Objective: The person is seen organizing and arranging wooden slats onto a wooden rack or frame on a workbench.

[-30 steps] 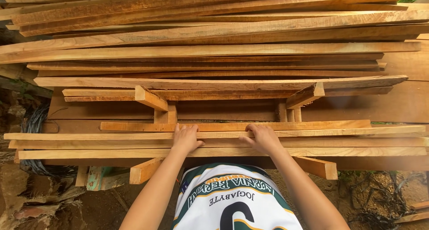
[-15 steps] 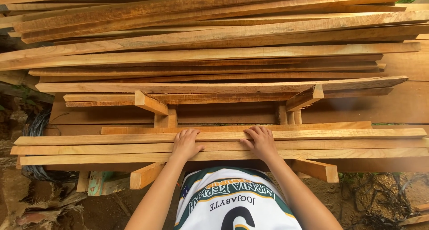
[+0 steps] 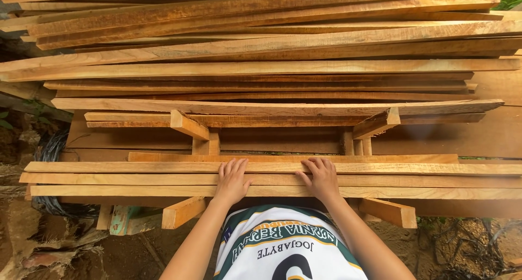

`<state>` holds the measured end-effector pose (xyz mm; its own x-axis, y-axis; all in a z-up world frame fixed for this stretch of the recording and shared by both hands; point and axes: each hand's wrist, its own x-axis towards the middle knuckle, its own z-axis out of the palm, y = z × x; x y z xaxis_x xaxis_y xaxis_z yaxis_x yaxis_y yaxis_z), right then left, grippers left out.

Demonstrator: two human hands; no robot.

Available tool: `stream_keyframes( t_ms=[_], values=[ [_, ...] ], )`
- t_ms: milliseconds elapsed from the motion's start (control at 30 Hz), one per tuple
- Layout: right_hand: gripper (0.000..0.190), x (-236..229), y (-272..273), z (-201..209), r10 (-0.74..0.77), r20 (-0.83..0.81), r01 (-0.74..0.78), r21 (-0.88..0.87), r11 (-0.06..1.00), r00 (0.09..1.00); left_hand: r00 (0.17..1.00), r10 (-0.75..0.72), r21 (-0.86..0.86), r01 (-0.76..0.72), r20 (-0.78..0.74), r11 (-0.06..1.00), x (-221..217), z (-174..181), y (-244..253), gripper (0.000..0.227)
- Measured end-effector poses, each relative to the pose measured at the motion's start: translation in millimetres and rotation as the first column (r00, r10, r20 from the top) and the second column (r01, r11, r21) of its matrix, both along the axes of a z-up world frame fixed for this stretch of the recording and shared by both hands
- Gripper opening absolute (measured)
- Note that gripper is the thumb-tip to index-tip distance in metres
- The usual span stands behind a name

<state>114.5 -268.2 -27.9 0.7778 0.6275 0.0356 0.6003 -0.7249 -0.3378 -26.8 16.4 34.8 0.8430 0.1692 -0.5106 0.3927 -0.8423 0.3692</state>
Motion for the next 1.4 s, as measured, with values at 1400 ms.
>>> stream_keyframes(
  t_ms=[1400],
  values=[
    [0.078,43.2,64.7,41.5,-0.024,-0.523,-0.213,-0.387,0.897,0.852,0.966,-0.214,0.322,0.25,-0.145,0.913,-25.8,-44.0,-33.8,0.123]
  ],
)
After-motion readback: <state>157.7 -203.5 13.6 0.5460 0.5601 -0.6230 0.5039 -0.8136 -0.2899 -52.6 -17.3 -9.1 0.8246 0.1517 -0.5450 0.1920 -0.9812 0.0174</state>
